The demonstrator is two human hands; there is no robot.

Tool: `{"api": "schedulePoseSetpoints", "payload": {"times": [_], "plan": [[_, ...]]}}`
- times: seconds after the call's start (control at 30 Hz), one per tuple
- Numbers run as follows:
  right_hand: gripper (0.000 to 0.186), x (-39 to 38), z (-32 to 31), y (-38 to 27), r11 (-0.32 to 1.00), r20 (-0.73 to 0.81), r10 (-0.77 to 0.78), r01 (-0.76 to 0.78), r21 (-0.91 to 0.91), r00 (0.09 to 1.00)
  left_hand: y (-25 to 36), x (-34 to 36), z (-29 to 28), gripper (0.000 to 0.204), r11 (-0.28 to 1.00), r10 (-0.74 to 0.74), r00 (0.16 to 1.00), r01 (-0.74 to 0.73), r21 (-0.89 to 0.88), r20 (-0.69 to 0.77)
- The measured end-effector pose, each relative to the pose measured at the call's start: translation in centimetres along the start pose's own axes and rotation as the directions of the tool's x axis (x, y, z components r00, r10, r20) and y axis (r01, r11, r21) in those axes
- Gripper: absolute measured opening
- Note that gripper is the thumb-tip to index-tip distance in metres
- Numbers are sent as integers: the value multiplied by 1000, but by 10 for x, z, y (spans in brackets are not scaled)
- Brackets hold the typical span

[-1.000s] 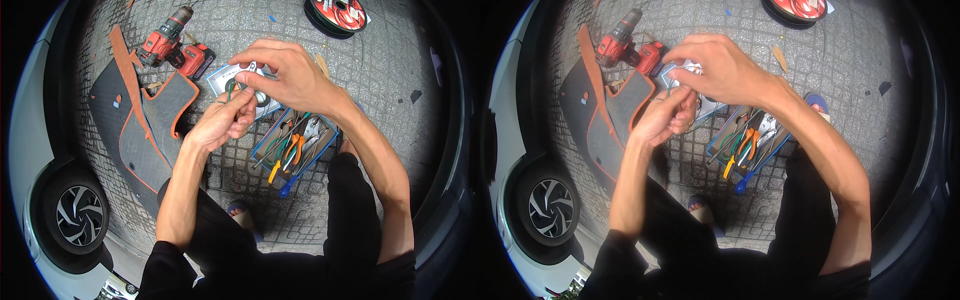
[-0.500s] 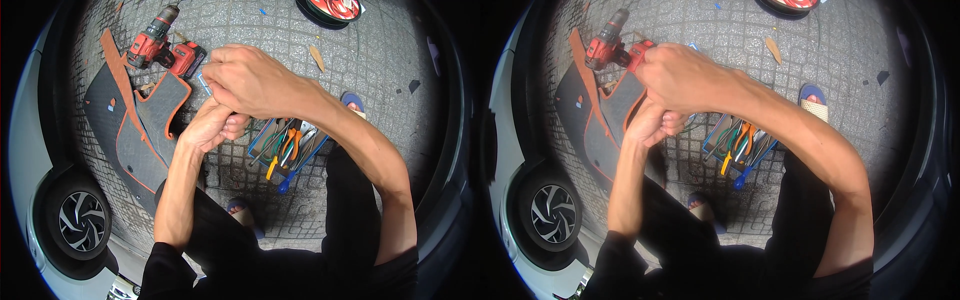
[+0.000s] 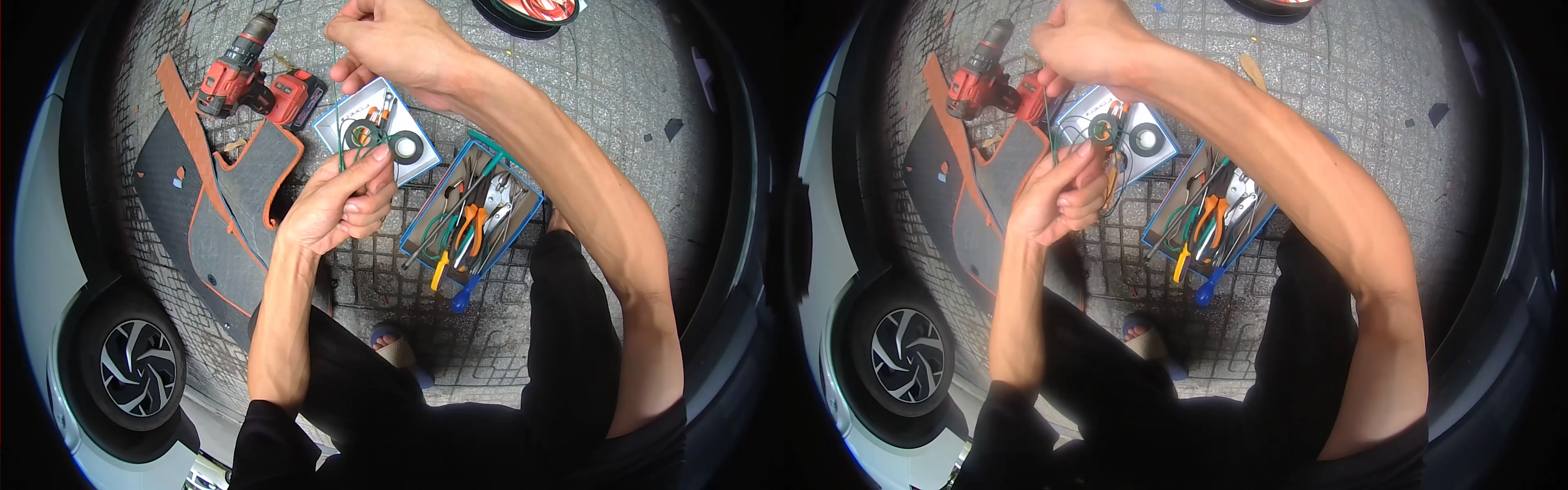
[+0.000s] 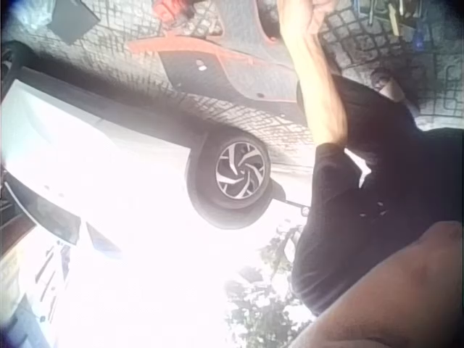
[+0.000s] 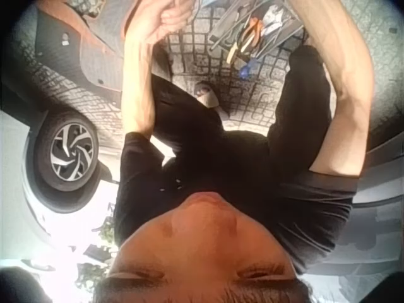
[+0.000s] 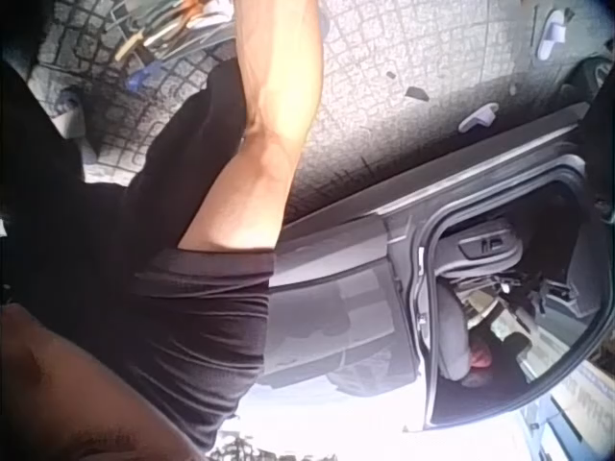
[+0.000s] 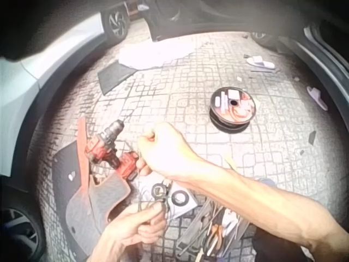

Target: Cutting and preparing electrical wires for an automotive repair.

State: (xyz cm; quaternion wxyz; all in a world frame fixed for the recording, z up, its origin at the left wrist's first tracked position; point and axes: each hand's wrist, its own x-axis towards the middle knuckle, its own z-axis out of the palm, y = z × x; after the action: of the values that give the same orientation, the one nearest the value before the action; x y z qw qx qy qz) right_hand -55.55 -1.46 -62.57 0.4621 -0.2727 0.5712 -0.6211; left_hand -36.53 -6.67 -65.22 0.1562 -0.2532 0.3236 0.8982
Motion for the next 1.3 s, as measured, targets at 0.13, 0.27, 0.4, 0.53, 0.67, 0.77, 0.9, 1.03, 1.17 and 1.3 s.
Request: {"api": "schedulePoseSetpoints", "payload": {"times": [0.13, 0.27, 0.4, 0.53, 0.67, 0.77, 0.9, 1.03, 1.17, 1.3], "plan": [[14, 15, -7, 17, 992, 87, -45, 34, 121, 995, -1, 3, -3, 41, 992, 71, 997, -68, -103, 24], [43, 13, -25, 53, 968, 64, 89, -71, -241, 994, 1, 1, -19, 44, 881, 183, 975, -104, -462, 129], [58, -8, -41, 74, 958, 61, 58, -38, -283, 996, 6, -4, -34, 43, 815, 284, 922, -88, -573, 262], [84, -37, -29, 80, 923, 344, 224, -312, 226, 912, 6, -3, -34, 43, 805, 302, 890, -45, -592, 342], [87, -41, -23, 78, 899, 485, 212, -363, 243, 849, 2, -4, -33, 44, 840, 191, 909, 44, -541, 370], [74, -42, -27, 74, 930, 486, 174, -305, 206, 857, 4, -8, -32, 45, 884, 93, 958, 46, -466, 272], [58, -49, -25, 72, 984, 442, 140, -175, 39, 886, 10, -16, -22, 43, 982, 51, 995, -33, -186, 89], [41, -54, -18, 72, 976, 341, 198, -218, 23, 919, 6, -10, -19, 39, 954, 164, 975, -119, 275, -147], [24, -56, -15, 82, 982, 252, 119, -75, -174, 960, 4, -3, -13, 30, 975, 151, 933, -87, 204, -326], [22, -57, -9, 73, 944, 181, 99, -35, -329, 978, -5, 4, -15, 16, 886, 404, 787, -209, 415, -466]]}}
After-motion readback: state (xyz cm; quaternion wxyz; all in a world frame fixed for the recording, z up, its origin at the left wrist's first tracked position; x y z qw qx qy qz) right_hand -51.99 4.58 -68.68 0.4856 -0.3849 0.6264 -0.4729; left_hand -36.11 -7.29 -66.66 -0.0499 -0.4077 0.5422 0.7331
